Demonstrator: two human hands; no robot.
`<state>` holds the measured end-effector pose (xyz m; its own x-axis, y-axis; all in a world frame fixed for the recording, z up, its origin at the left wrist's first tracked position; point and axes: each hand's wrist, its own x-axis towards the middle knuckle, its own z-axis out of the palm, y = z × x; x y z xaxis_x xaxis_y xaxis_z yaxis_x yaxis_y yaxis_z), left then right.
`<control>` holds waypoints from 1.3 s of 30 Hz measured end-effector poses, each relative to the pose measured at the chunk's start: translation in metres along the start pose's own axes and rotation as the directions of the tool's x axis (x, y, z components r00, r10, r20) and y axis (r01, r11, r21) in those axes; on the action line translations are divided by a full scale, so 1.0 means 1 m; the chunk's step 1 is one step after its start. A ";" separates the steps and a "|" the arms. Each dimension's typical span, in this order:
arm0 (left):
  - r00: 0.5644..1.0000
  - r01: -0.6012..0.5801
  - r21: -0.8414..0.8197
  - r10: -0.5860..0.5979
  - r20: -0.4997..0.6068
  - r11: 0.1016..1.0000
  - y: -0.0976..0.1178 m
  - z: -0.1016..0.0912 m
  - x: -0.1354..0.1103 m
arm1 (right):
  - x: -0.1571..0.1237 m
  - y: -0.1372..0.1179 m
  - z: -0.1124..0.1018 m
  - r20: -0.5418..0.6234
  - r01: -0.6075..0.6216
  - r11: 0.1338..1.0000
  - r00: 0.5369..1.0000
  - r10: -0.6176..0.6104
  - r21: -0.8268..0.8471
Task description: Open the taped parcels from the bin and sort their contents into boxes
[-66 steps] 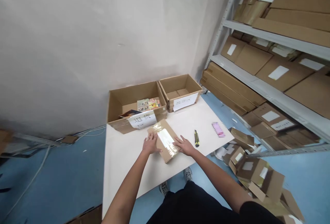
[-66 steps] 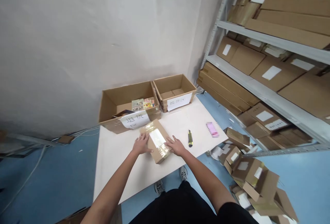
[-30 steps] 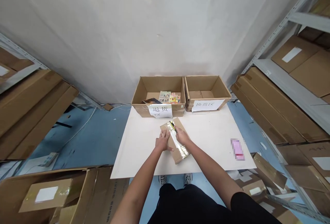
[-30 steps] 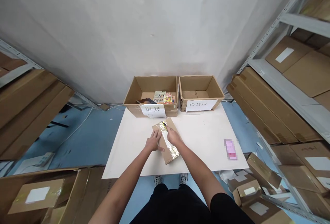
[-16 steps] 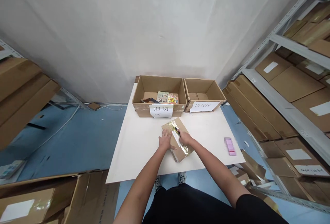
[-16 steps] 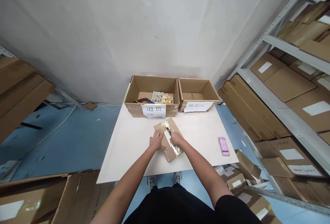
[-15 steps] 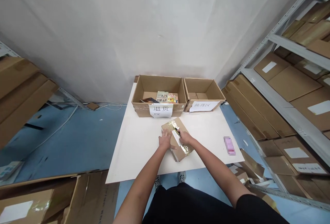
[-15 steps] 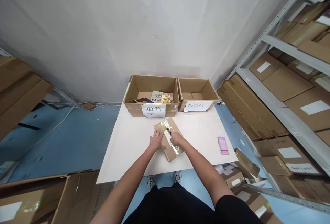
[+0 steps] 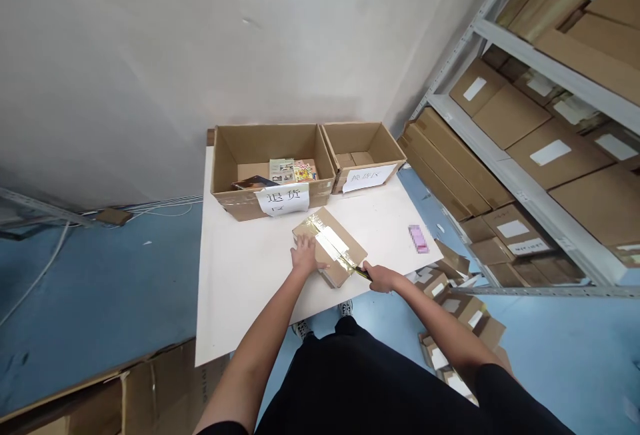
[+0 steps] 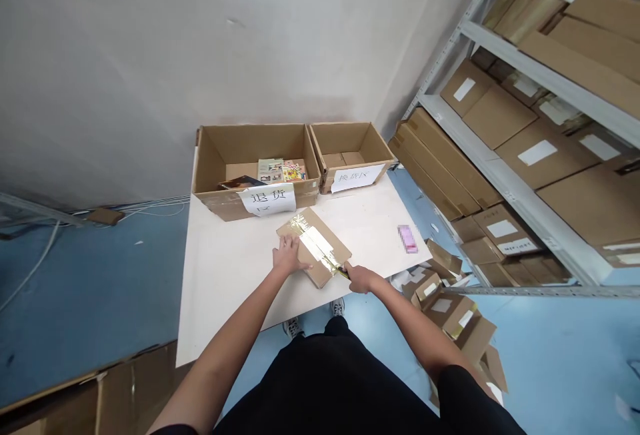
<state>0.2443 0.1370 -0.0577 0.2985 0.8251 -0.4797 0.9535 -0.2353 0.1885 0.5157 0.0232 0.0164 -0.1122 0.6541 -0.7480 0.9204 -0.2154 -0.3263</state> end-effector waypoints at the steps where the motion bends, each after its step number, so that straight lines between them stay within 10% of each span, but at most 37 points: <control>1: 1.000 -0.003 0.002 0.003 -0.005 1.000 -0.001 0.000 0.000 | -0.007 0.004 -0.003 0.020 -0.008 1.000 1.000 0.008 0.011; 4: 1.000 0.006 0.015 -0.006 -0.018 1.000 -0.001 0.001 0.000 | -0.021 0.020 -0.011 0.027 0.007 0.998 1.000 -0.008 0.062; 7: 0.998 0.041 0.012 -0.041 -0.046 0.999 0.004 0.002 -0.001 | -0.021 0.037 -0.009 -0.199 0.060 0.979 0.980 -0.021 0.192; 11: 0.986 0.132 -0.006 -0.132 -0.099 0.991 0.019 0.001 0.000 | 0.018 0.041 0.004 -0.568 0.085 0.951 0.817 0.105 0.298; 14: 0.972 0.206 0.004 -0.204 -0.118 0.979 0.034 0.001 -0.001 | 0.068 0.027 0.001 -0.575 -0.019 0.922 0.777 0.257 0.387; 23: 0.895 0.422 0.015 -0.413 -0.169 0.907 0.078 0.036 -0.048 | 0.159 0.008 -0.057 -0.603 0.196 0.912 0.795 0.067 0.360; 31: 0.985 0.166 -0.014 -0.167 -0.051 0.986 0.093 0.007 -0.024 | 0.131 0.066 -0.043 -0.516 0.490 0.256 0.855 0.044 0.834; 35: 0.996 0.059 -0.043 -0.057 0.063 0.997 0.107 0.008 0.005 | 0.116 0.086 -0.030 -0.328 0.310 0.327 0.945 0.000 0.893; 39: 0.994 0.059 -0.052 -0.054 0.095 0.997 0.102 0.016 0.015 | 0.110 0.091 -0.023 -0.352 0.300 0.520 0.936 0.001 0.800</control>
<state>0.3470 0.1167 -0.0594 0.2496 0.7842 -0.5681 0.9659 -0.1596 0.2040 0.5955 0.0923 -0.0819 0.0278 0.8673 -0.4970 0.1455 -0.4954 -0.8564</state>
